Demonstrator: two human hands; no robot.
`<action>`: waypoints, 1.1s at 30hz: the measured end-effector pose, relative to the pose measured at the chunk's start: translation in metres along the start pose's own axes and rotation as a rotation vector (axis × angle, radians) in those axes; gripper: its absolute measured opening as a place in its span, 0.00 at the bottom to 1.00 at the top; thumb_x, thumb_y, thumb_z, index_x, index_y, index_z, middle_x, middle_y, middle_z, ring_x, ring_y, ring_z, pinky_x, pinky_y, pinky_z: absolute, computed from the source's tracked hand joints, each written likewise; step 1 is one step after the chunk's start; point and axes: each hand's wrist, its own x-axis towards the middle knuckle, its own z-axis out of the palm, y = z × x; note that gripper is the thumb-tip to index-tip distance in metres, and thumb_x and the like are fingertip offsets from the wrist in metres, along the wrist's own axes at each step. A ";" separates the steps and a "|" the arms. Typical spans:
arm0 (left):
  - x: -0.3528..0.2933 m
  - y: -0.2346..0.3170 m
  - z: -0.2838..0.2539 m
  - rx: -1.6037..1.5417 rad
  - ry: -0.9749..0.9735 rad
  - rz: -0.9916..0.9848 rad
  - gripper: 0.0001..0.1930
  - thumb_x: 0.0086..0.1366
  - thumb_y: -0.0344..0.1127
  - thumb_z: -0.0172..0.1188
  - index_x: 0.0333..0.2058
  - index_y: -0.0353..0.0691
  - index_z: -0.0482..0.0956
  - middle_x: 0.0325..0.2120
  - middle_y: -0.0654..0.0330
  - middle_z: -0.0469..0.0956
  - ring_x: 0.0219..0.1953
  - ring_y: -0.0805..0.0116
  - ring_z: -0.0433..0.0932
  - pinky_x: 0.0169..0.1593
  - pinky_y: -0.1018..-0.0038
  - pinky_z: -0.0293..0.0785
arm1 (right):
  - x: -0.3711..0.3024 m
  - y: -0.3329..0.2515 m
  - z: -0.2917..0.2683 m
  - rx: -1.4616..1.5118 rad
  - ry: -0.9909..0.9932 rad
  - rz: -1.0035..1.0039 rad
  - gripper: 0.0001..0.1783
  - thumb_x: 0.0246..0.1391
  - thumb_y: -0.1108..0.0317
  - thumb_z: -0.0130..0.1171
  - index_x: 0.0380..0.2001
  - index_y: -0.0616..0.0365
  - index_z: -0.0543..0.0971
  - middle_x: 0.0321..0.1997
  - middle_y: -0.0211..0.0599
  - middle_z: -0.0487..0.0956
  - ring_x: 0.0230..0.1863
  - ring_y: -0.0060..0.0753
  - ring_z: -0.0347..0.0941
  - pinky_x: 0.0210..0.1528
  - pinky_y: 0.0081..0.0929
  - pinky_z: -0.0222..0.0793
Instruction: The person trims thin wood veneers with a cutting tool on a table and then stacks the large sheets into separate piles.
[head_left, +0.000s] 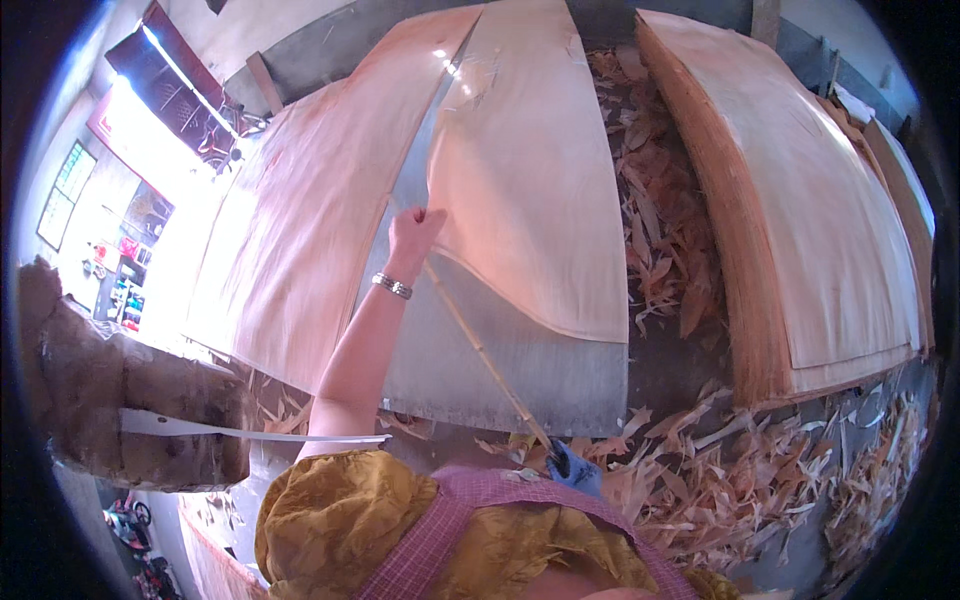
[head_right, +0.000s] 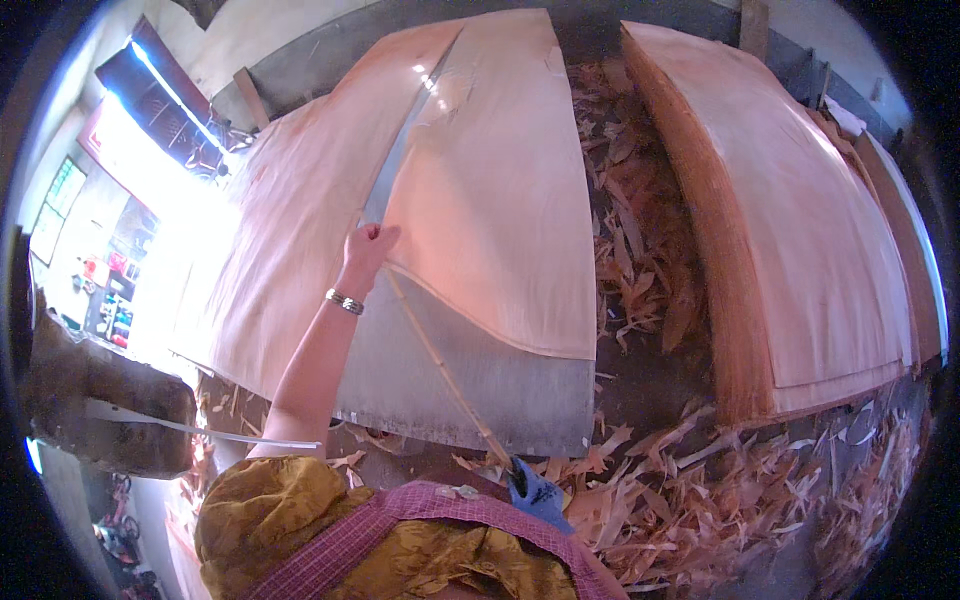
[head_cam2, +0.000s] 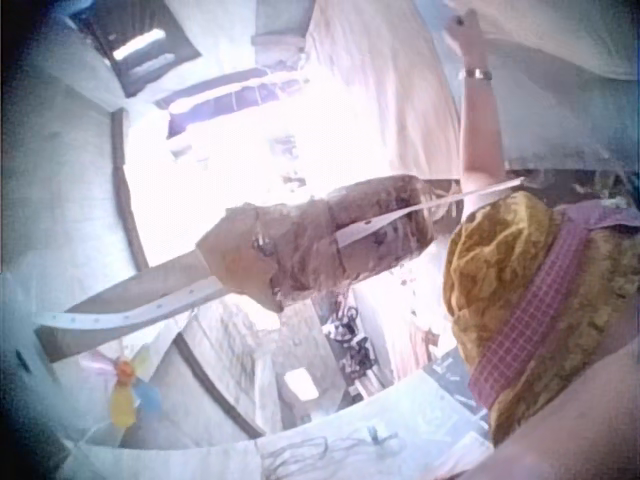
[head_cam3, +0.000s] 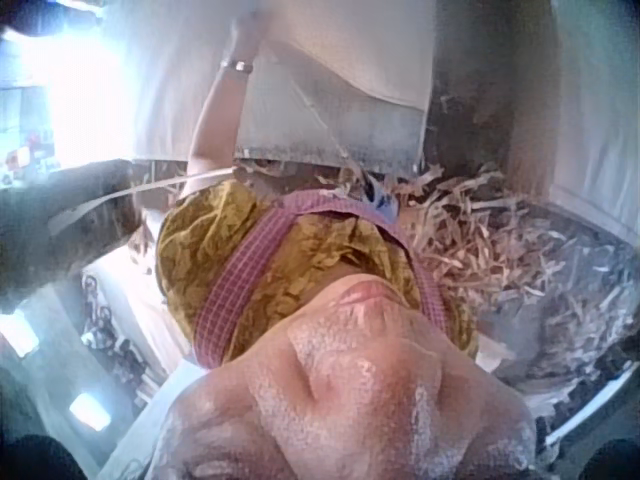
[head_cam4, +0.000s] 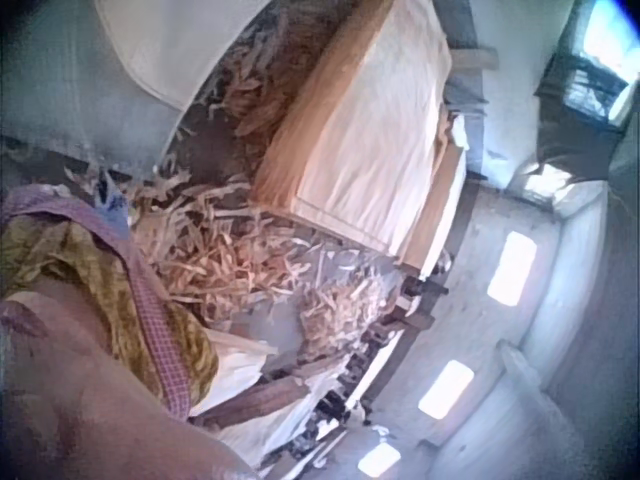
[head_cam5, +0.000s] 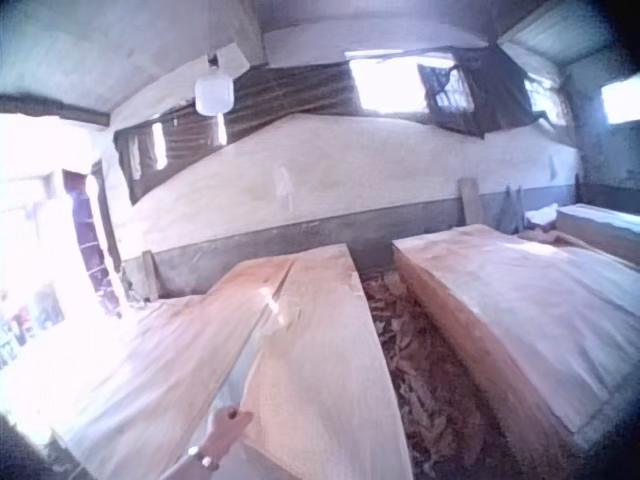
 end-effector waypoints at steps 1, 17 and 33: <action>-0.003 0.021 -0.004 -0.097 -0.026 0.013 0.15 0.56 0.43 0.65 0.23 0.37 0.77 0.20 0.69 0.72 0.24 0.79 0.68 0.27 0.75 0.63 | -0.010 0.000 -0.010 -0.152 0.015 0.082 0.26 0.60 0.59 0.54 0.61 0.51 0.68 0.38 0.49 0.81 0.36 0.52 0.78 0.36 0.41 0.73; -0.046 -0.092 -0.040 -0.488 -0.149 -0.456 0.16 0.62 0.44 0.64 0.43 0.41 0.78 0.31 0.68 0.80 0.32 0.77 0.78 0.31 0.77 0.70 | 0.045 -0.108 -0.060 -0.268 0.579 0.248 0.28 0.62 0.60 0.55 0.64 0.48 0.65 0.43 0.48 0.81 0.32 0.48 0.80 0.34 0.38 0.74; -0.087 -0.124 0.016 -0.448 -0.439 -0.582 0.14 0.66 0.41 0.60 0.45 0.39 0.76 0.35 0.64 0.79 0.35 0.72 0.80 0.39 0.71 0.78 | 0.211 -0.069 -0.153 0.776 0.491 0.327 0.14 0.57 0.53 0.64 0.42 0.46 0.79 0.17 0.21 0.71 0.13 0.16 0.65 0.12 0.18 0.54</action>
